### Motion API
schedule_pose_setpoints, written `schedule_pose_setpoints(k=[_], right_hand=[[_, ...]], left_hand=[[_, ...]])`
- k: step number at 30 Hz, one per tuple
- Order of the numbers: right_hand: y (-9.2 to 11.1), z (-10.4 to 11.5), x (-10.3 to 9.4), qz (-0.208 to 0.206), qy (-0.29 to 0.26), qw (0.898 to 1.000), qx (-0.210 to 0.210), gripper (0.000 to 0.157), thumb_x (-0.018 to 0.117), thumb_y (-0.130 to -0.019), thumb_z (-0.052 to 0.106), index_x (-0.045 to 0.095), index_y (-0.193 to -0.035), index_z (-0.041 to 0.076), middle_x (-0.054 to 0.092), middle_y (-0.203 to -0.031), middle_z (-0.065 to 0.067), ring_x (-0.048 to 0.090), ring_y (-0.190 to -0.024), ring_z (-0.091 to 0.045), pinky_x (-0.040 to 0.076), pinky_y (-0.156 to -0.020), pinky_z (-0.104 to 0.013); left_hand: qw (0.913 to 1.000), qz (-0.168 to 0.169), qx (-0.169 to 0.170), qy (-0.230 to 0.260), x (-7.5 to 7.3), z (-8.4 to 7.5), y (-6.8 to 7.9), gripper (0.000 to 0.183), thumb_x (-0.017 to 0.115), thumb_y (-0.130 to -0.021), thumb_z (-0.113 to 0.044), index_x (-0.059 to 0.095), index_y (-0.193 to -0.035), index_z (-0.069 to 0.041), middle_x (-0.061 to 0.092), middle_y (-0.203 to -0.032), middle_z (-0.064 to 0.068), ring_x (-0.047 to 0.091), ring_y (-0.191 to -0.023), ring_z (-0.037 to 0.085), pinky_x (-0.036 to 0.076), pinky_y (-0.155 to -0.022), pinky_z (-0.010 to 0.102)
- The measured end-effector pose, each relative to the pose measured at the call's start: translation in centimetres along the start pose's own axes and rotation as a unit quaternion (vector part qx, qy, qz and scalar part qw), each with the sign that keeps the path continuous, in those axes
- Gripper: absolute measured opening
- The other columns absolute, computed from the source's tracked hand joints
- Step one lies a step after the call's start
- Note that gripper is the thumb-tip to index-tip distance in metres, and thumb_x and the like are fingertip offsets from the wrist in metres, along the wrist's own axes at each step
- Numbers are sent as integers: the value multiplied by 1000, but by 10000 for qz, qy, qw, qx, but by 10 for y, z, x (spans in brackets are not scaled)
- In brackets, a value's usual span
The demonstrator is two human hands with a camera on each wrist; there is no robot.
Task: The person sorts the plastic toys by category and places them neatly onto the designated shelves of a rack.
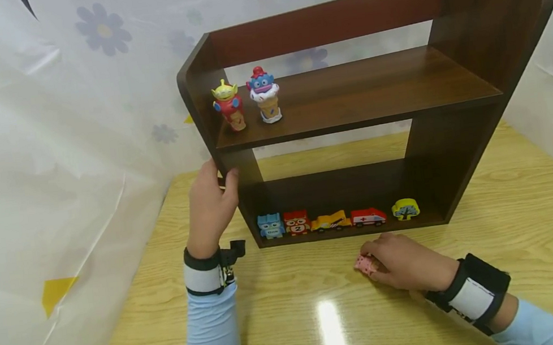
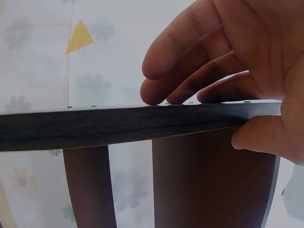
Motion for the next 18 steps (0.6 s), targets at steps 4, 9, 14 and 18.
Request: schedule_pose_setpoints(k=[4,9,14,18], right_hand=[[1,0,2,-63,140,9998,97,26,76,-85,27,66,-105,14,65,-86,6,55,-78,-11,47,-71,-36],[0,1,1,-114,177,9998,-10,25,75,-85,27,63,-104,14,55,-78,10,44,-70,-7,38,-64,-29],[1,2,0,-171,186,9994,-215,34,75,-85,27,63,-112,10,60,-85,7,48,-71,-5,41,-63,-27],[1,2,-2,-104,153,9991,-382,37,73,-87,27,63,-117,9,61,-88,6,51,-74,-4,45,-64,-30]], left_hand=[[10000,-11,8,4,0,-1,0,34,54,-99,-26,59,-121,0,66,-115,16,68,-94,32,59,-80,46],[10000,-19,7,-14,0,-1,1,34,54,-100,-26,58,-121,0,66,-114,17,68,-94,33,59,-79,47],[10000,-6,-8,-33,-1,-1,0,32,54,-100,-26,58,-120,-1,66,-114,17,68,-95,33,59,-80,47],[10000,17,-17,-7,-1,-1,0,32,54,-100,-26,58,-120,-1,66,-114,17,68,-95,33,59,-80,47]])
Point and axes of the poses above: each hand's wrist, its own y-axis away from the middle knuckle, its own x-axis out of the palm, z = x × y, the point moved 5 cm from there along -y, towards the middle knuckle
